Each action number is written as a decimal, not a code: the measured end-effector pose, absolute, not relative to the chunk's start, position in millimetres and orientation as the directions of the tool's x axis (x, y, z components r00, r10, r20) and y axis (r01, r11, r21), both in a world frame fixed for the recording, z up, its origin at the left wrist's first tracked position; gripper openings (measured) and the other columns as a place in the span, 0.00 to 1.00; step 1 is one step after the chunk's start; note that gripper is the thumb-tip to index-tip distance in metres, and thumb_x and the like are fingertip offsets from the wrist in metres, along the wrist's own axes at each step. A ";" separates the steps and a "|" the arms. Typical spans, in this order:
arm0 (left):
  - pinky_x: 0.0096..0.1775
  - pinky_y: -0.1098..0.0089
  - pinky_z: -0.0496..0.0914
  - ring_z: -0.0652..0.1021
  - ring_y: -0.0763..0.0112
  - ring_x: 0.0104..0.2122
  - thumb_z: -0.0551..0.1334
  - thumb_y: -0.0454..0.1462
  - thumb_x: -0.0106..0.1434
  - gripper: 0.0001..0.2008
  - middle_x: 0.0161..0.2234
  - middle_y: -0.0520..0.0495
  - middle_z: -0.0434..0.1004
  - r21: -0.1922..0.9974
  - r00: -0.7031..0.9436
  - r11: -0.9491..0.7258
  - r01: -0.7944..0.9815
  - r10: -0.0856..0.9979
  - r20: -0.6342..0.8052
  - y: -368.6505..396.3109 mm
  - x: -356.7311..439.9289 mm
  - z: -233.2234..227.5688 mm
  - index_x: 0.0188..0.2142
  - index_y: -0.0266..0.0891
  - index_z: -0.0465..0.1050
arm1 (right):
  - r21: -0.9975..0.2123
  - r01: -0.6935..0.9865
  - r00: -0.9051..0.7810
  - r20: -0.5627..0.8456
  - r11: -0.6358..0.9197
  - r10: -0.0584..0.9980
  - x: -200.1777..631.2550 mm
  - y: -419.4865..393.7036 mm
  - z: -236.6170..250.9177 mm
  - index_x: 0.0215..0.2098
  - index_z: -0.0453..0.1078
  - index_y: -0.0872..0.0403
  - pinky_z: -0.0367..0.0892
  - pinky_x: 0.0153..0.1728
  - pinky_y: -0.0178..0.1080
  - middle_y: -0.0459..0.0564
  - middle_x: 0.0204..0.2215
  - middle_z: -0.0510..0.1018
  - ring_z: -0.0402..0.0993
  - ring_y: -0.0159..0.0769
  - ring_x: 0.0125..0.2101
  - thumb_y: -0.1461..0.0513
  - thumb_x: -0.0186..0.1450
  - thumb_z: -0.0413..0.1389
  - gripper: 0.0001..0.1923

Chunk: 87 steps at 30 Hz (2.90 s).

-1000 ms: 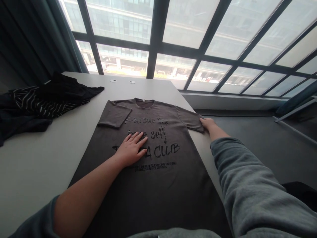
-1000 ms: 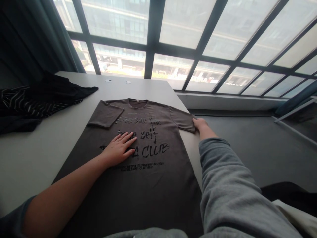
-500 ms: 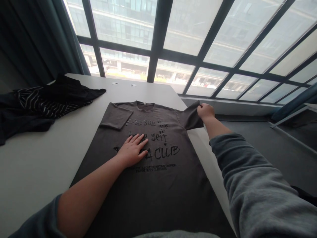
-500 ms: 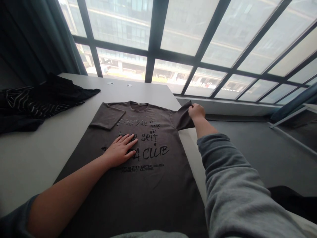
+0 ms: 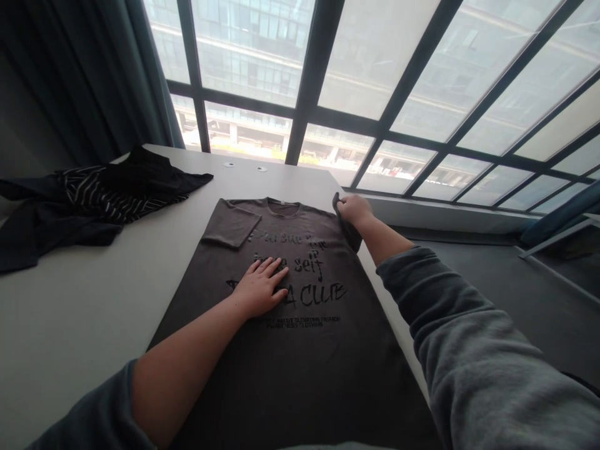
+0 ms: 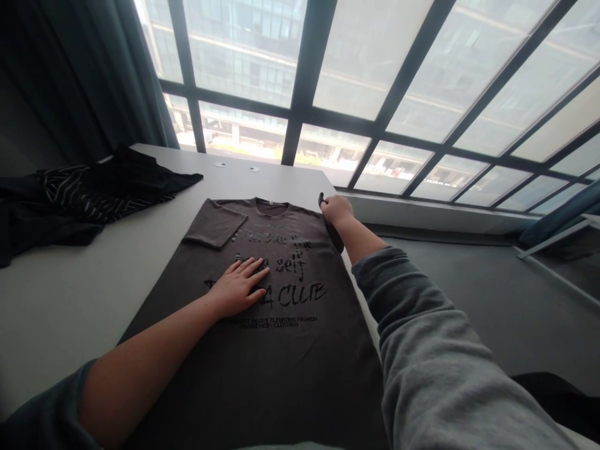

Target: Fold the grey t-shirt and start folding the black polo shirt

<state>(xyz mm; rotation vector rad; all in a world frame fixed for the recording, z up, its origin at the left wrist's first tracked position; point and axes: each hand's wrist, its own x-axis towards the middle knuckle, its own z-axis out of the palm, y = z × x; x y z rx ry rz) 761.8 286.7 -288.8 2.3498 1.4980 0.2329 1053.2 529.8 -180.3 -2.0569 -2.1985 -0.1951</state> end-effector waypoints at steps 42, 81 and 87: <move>0.74 0.48 0.48 0.52 0.55 0.77 0.54 0.53 0.75 0.33 0.78 0.47 0.48 0.325 0.426 -0.376 0.868 0.899 -0.097 285.2 763.8 -280.8 0.75 0.50 0.59 | -0.144 0.971 -0.212 -0.139 0.192 0.967 1092.5 533.9 -312.1 0.76 0.56 0.65 0.49 0.73 0.51 0.67 0.76 0.54 0.48 0.53 0.76 0.48 0.78 0.43 0.38; 0.67 0.54 0.63 0.68 0.56 0.69 0.49 0.41 0.76 0.24 0.72 0.41 0.66 0.044 0.550 -0.548 0.835 0.832 -0.072 474.7 968.0 -244.4 0.66 0.43 0.71 | -0.079 0.976 -0.214 -0.188 0.202 0.959 1131.3 345.7 -251.2 0.76 0.59 0.59 0.51 0.72 0.59 0.59 0.76 0.55 0.48 0.58 0.76 0.54 0.76 0.51 0.34; 0.72 0.51 0.54 0.53 0.54 0.76 0.45 0.48 0.77 0.32 0.78 0.42 0.47 0.086 0.493 -0.485 0.870 0.855 -0.161 542.9 1004.1 -281.2 0.77 0.42 0.54 | -0.032 0.955 -0.297 -0.118 0.295 0.948 1124.3 339.1 -237.4 0.68 0.70 0.63 0.56 0.70 0.60 0.64 0.71 0.65 0.61 0.58 0.71 0.55 0.74 0.54 0.29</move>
